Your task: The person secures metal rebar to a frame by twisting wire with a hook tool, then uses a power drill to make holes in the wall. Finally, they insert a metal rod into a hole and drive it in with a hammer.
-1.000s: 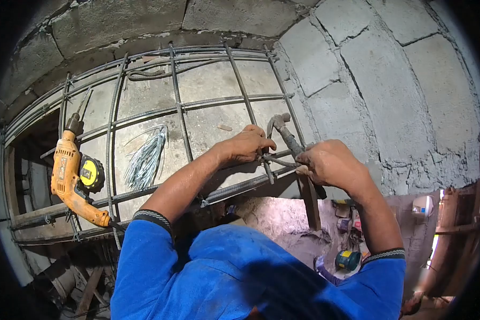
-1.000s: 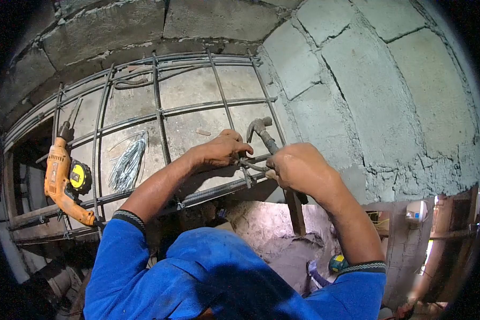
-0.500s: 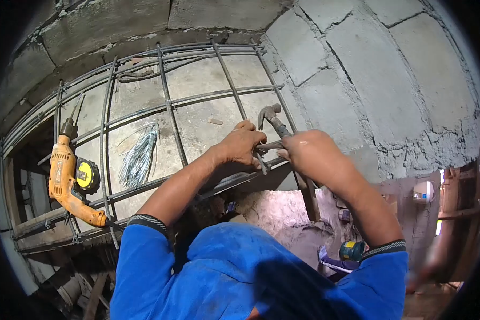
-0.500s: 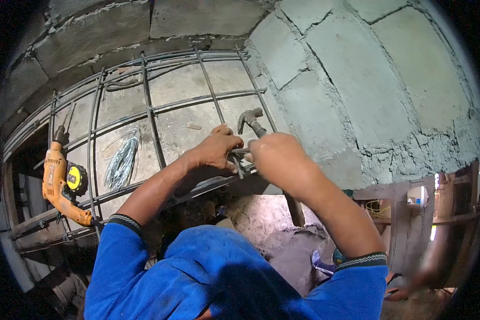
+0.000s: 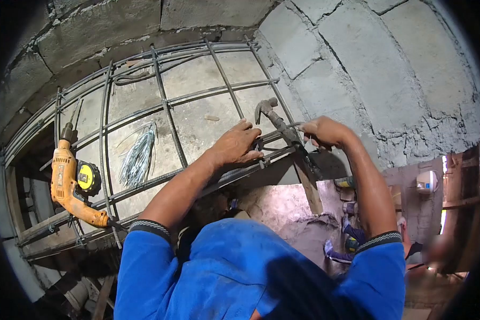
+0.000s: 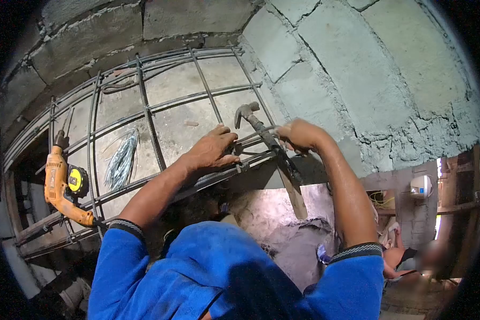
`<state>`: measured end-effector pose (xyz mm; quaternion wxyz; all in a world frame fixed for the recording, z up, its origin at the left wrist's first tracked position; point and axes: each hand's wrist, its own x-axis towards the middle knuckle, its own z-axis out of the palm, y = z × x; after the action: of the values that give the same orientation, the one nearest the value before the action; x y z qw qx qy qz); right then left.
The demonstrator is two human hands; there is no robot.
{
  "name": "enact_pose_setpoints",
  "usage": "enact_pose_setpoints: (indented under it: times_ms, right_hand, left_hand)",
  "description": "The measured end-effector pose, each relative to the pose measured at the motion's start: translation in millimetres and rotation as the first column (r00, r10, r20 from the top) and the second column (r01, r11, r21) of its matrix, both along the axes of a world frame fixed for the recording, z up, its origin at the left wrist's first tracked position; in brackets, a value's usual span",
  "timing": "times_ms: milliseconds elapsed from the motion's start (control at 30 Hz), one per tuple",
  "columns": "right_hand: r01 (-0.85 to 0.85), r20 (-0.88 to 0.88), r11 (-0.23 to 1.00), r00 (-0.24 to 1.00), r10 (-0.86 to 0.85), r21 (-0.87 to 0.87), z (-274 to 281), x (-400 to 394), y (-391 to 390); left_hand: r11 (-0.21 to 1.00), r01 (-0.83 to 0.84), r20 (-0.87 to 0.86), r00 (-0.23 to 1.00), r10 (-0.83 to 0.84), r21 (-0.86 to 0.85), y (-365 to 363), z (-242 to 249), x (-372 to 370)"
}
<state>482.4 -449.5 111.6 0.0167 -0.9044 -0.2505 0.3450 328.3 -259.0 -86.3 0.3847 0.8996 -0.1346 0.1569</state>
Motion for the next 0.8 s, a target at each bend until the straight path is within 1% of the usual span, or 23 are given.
enact_pose_setpoints:
  times_ms: [33,67,100,133,200,233,267,300,333,400,433,467,500,533,567,600,633,667,700,733,767,800]
  right_hand:
    - [-0.005,0.004,1.000,1.000,0.005,0.006,-11,9,-13]
    - [0.157,-0.118,0.988,0.981,-0.154,0.010,-22,11,-29]
    - [0.307,-0.238,0.952,0.924,-0.300,-0.006,-27,9,-37]
    - [0.294,-0.239,0.956,0.928,-0.286,-0.002,-28,4,-40]
    - [0.398,-0.301,0.908,0.889,-0.346,0.131,-33,-6,-48]
    - [0.402,-0.310,0.906,0.885,-0.348,0.132,-29,-10,-48]
    - [0.398,-0.307,0.866,0.901,-0.306,0.303,-15,-17,-44]
    - [0.382,-0.294,0.798,0.918,-0.267,0.467,-3,-23,-41]
    - [0.387,-0.296,0.792,0.916,-0.271,0.473,4,-26,-36]
    - [0.432,-0.416,0.669,0.888,-0.197,0.605,17,-33,-21]
    - [0.436,-0.417,0.663,0.887,-0.199,0.609,23,-39,-13]
    - [0.437,-0.492,0.632,0.865,-0.099,0.640,29,-47,-3]
    - [0.442,-0.557,0.600,0.830,0.006,0.666,32,-53,7]
    - [0.446,-0.561,0.598,0.827,0.007,0.666,34,-59,15]
    - [0.323,-0.509,0.609,0.846,0.156,0.724,34,-64,23]
    - [0.198,-0.448,0.600,0.841,0.302,0.775,32,-67,29]
    - [0.202,-0.454,0.599,0.838,0.304,0.775,29,-66,37]
    - [-0.147,-0.184,0.604,0.873,0.451,0.783,26,-60,47]
    - [-0.478,0.080,0.548,0.799,0.596,0.686,24,-56,57]
    - [-0.475,0.077,0.543,0.797,0.599,0.692,21,-57,68]
    - [-0.593,0.226,0.527,0.766,0.601,0.610,20,-60,80]
    - [-0.692,0.367,0.513,0.713,0.598,0.508,19,-63,92]
  left_hand:
    - [0.999,-0.004,0.057,0.998,0.002,0.039,1,-2,1]
    - [0.999,-0.008,0.057,0.998,0.006,0.041,1,-3,0]
    - [0.999,0.009,0.048,0.999,-0.011,0.037,2,-3,-2]
    - [0.999,0.022,0.039,0.999,-0.024,0.035,4,-3,-2]
    - [0.998,0.023,0.042,0.999,-0.025,0.056,5,-8,0]
    - [0.997,0.039,0.047,0.998,-0.042,0.071,3,-10,1]
    - [0.997,0.051,0.021,0.998,-0.052,0.063,2,-8,0]
    - [0.996,0.056,0.020,0.998,-0.058,0.070,2,-5,0]
    - [0.995,0.063,0.015,0.998,-0.065,0.081,2,-3,0]
    - [0.992,0.078,0.012,0.997,-0.080,0.102,1,-1,0]
    - [0.995,0.049,0.011,0.999,-0.050,0.085,0,-1,-1]
    - [0.998,0.017,0.008,1.000,-0.017,0.068,-1,-1,-2]
    - [0.997,0.018,0.004,1.000,-0.019,0.071,-2,-1,-3]
    - [0.998,-0.023,-0.002,1.000,0.024,0.067,-4,0,-6]
    - [0.996,-0.066,-0.010,0.998,0.067,0.061,-4,1,-7]
    - [0.996,-0.066,-0.018,0.998,0.067,0.061,-5,3,-8]
    - [0.999,-0.038,-0.059,0.998,0.037,-0.005,-4,6,-6]
    - [0.997,-0.014,-0.097,0.995,0.007,-0.071,-4,8,-4]
    - [0.998,-0.018,-0.104,0.994,0.011,-0.068,-3,10,-4]
    - [1.000,0.013,-0.196,0.981,-0.010,0.012,-1,12,-4]
    - [0.995,0.051,-0.287,0.958,-0.024,0.089,0,12,-4]
    - [0.997,-0.001,-0.317,0.948,-0.025,-0.081,-1,8,-7]
